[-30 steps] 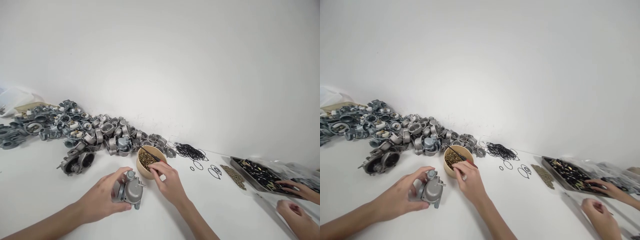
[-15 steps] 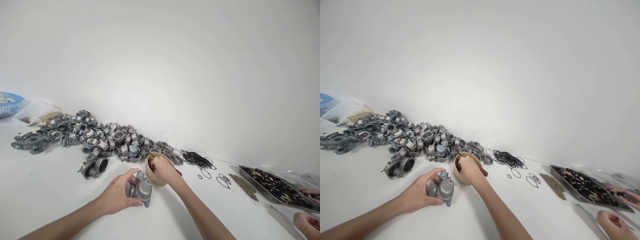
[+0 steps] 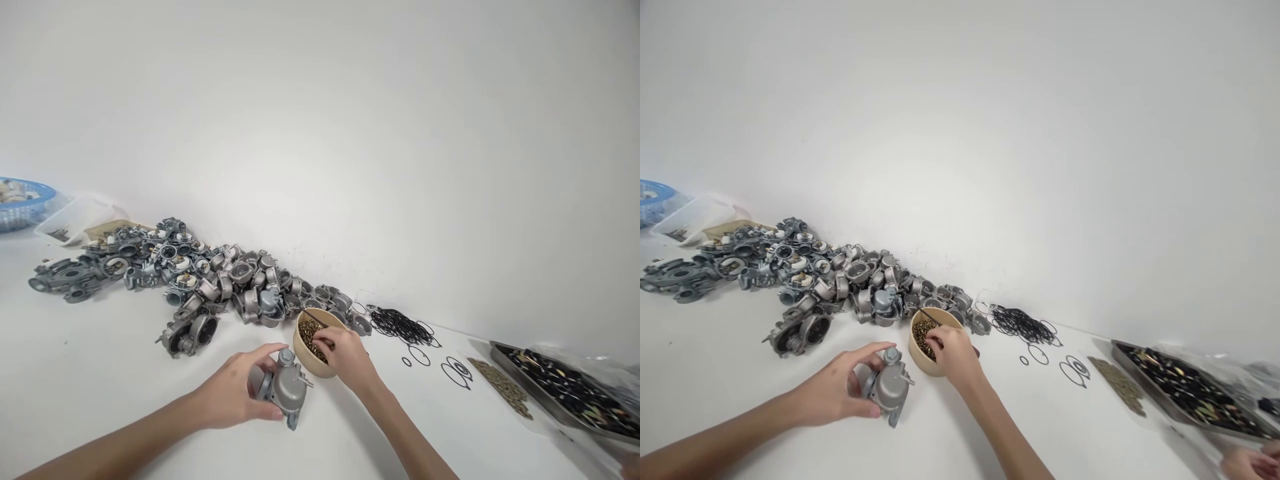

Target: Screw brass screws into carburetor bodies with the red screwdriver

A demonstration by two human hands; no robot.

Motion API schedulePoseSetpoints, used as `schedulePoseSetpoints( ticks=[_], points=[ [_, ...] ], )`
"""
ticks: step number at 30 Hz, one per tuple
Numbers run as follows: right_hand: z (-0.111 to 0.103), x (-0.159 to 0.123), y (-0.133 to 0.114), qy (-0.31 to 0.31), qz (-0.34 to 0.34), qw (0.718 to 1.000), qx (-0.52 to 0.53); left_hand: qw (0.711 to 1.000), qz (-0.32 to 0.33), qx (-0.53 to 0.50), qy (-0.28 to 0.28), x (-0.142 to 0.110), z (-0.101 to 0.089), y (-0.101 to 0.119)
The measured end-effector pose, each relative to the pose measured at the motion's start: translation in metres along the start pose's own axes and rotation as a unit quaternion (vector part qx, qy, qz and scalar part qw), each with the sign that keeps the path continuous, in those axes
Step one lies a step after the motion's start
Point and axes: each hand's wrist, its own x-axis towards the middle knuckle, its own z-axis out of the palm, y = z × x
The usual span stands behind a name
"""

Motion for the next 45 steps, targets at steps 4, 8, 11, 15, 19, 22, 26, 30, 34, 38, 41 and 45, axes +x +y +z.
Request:
schedulePoseSetpoints(
  ticks=[4, 8, 11, 15, 19, 22, 26, 30, 34, 38, 41, 45],
  points=[
    [0.0, -0.026, 0.002, 0.133, -0.026, 0.988, 0.074, 0.998, 0.013, 0.054, 0.002, -0.005, -0.003, 0.005],
    [-0.012, -0.045, -0.02, 0.206, -0.049, 0.966, 0.15, 0.969, 0.154, 0.168, 0.099, -0.013, -0.006, 0.013],
    [-0.021, -0.053, -0.052, 0.168, -0.102, 0.935, 0.296, 0.897, 0.341, 0.22, 0.175, -0.018, -0.004, 0.025],
    [-0.012, -0.064, -0.086, 0.06, -0.099, 0.897, 0.426, 0.825, 0.491, 0.242, 0.139, -0.025, 0.002, 0.043],
    [0.011, -0.073, -0.092, 0.01, -0.022, 0.869, 0.494, 0.822, 0.495, 0.267, 0.09, -0.03, 0.006, 0.045],
    [0.019, -0.075, -0.091, -0.033, 0.059, 0.819, 0.569, 0.855, 0.457, 0.236, 0.065, -0.031, 0.006, 0.037],
    [0.015, -0.072, -0.092, -0.084, 0.113, 0.755, 0.641, 0.872, 0.45, 0.181, 0.064, -0.029, 0.005, 0.028],
    [0.013, -0.07, -0.093, -0.104, 0.106, 0.735, 0.662, 0.881, 0.446, 0.127, 0.093, -0.026, 0.007, 0.027],
    [0.008, -0.067, -0.086, -0.09, 0.114, 0.757, 0.636, 0.898, 0.415, 0.096, 0.112, -0.024, 0.001, 0.032],
    [-0.005, -0.06, -0.069, 0.026, 0.071, 0.827, 0.557, 0.911, 0.369, 0.072, 0.169, -0.022, -0.012, 0.037],
    [-0.013, -0.055, -0.053, 0.143, 0.049, 0.882, 0.446, 0.92, 0.34, 0.078, 0.177, -0.021, -0.02, 0.039],
    [-0.013, -0.051, -0.038, 0.162, 0.051, 0.936, 0.307, 0.939, 0.3, 0.111, 0.124, -0.019, -0.024, 0.038]
  ],
)
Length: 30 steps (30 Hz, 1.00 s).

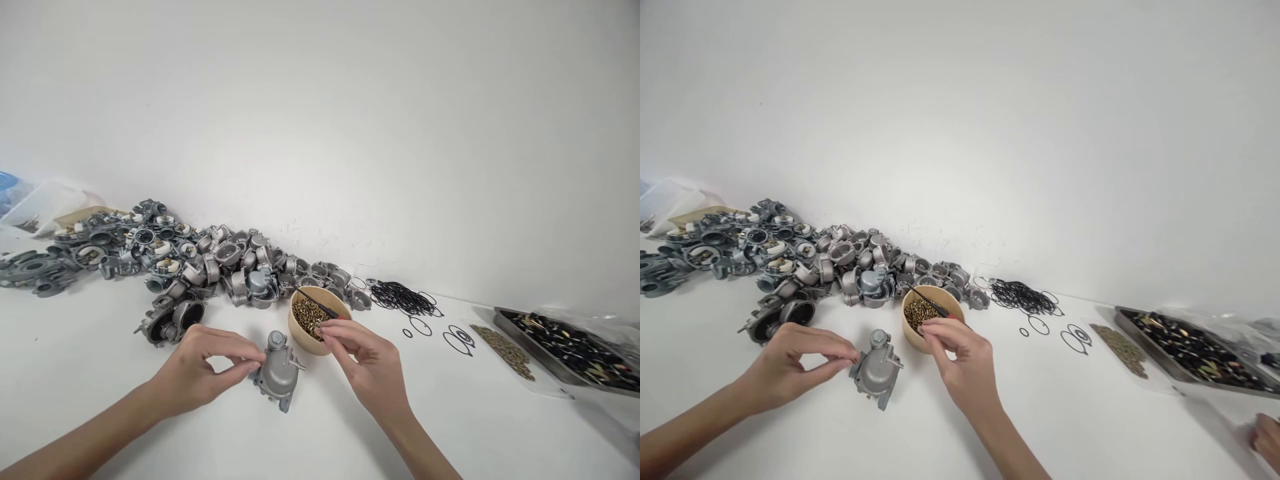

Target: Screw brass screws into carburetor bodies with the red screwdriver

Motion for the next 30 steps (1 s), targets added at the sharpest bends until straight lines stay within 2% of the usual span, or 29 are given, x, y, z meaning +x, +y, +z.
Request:
schedulePoseSetpoints(
  ticks=[4, 7, 14, 22, 30],
  points=[
    [0.004, 0.0, 0.003, -0.073, -0.021, 0.995, -0.058, 0.997, 0.049, 0.008, -0.056, -0.001, 0.002, -0.004],
    [0.008, -0.002, 0.002, -0.104, -0.019, 0.993, -0.054, 0.994, 0.072, 0.023, -0.08, -0.002, 0.003, -0.008],
    [0.005, -0.002, 0.002, -0.099, -0.003, 0.994, -0.036, 0.99, 0.079, 0.053, -0.105, -0.003, 0.001, -0.011],
    [0.01, -0.004, 0.001, -0.162, 0.032, 0.986, -0.03, 0.988, 0.071, 0.043, -0.127, -0.004, 0.0, -0.01],
    [0.015, -0.005, 0.005, -0.157, 0.015, 0.987, -0.012, 0.987, 0.077, 0.033, -0.137, -0.002, 0.0, -0.008]
  ],
)
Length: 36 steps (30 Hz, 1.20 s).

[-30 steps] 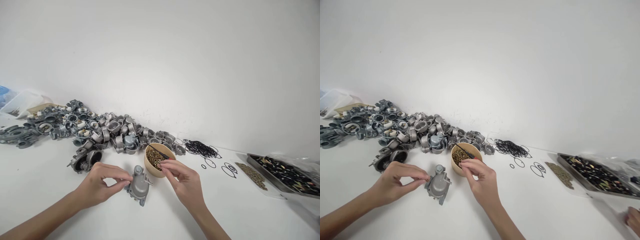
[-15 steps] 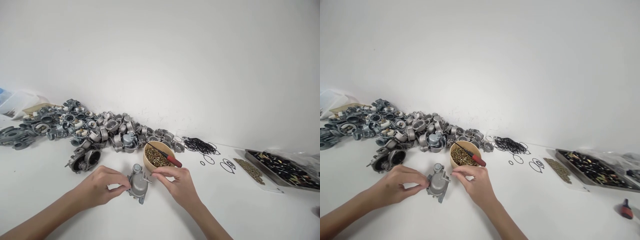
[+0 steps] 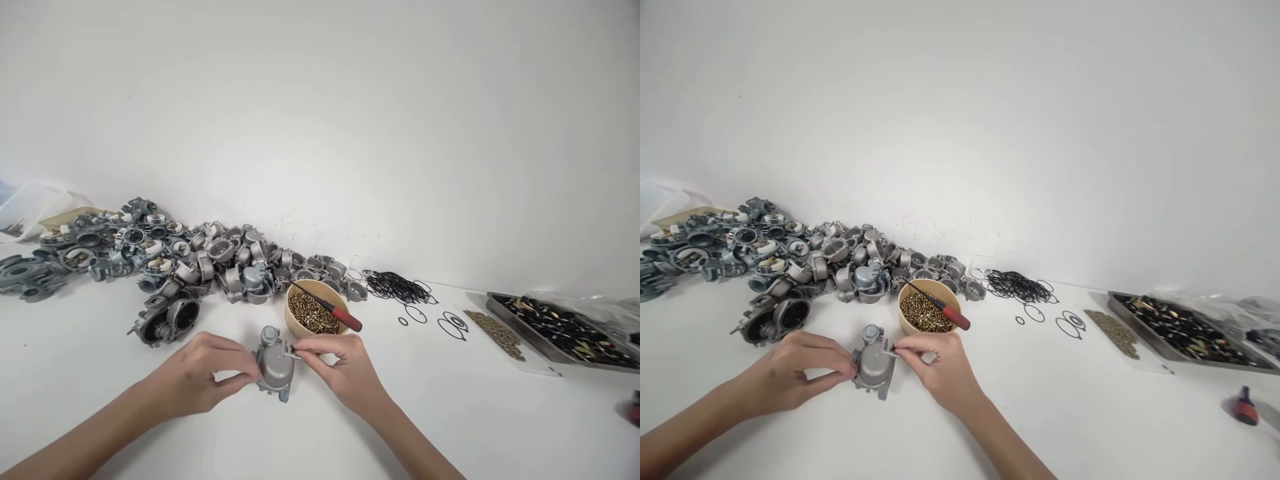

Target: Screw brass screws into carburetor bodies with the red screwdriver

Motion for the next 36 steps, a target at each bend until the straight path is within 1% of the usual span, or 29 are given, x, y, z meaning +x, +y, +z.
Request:
schedulePoseSetpoints(
  ticks=[8, 15, 20, 26, 31, 36],
  points=[
    [0.005, -0.001, 0.005, 0.0, 0.002, 1.0, 0.019, 1.0, -0.003, 0.001, -0.009, 0.001, 0.003, 0.001],
    [0.002, 0.0, 0.0, -0.007, -0.001, 1.0, 0.002, 1.0, 0.016, 0.01, 0.008, 0.001, 0.005, 0.0],
    [-0.002, 0.001, -0.002, 0.0, -0.017, 1.0, -0.006, 0.999, 0.028, 0.003, 0.035, 0.001, 0.005, -0.002],
    [-0.003, 0.001, 0.001, 0.02, -0.034, 0.999, -0.008, 0.999, 0.017, 0.003, 0.035, 0.0, 0.007, -0.002],
    [-0.001, 0.001, 0.005, 0.01, -0.056, 0.998, -0.016, 0.998, -0.01, -0.029, 0.047, 0.0, 0.01, -0.002],
    [0.002, 0.0, 0.005, -0.002, -0.07, 0.997, -0.019, 0.999, -0.01, -0.031, 0.028, 0.001, 0.01, -0.002]
  ],
)
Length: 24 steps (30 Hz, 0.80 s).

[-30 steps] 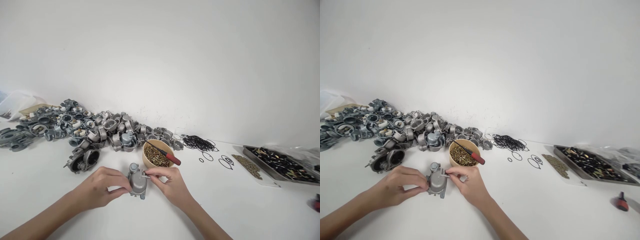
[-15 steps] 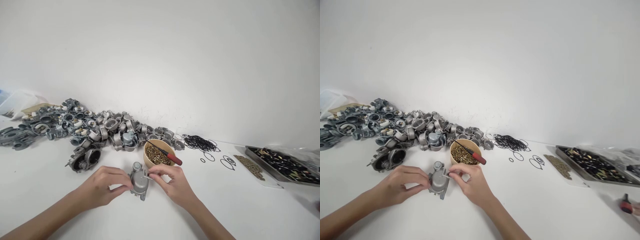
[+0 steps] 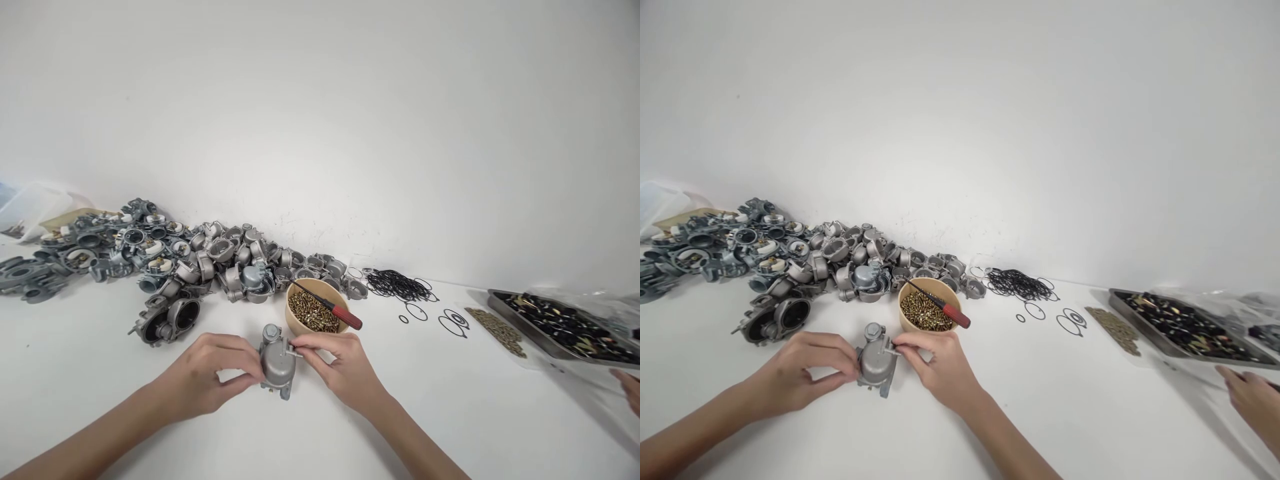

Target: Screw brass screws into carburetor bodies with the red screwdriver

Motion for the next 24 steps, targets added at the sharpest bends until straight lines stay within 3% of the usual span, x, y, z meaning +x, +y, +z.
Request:
schedulePoseSetpoints(
  ticks=[16, 24],
  points=[
    [-0.018, -0.001, -0.007, -0.067, -0.05, 0.997, -0.009, 0.999, -0.038, 0.009, 0.004, 0.0, -0.006, -0.002],
    [-0.016, -0.002, -0.01, -0.051, -0.125, 0.99, -0.051, 0.992, -0.118, 0.048, -0.015, -0.006, 0.002, -0.001]
  ],
)
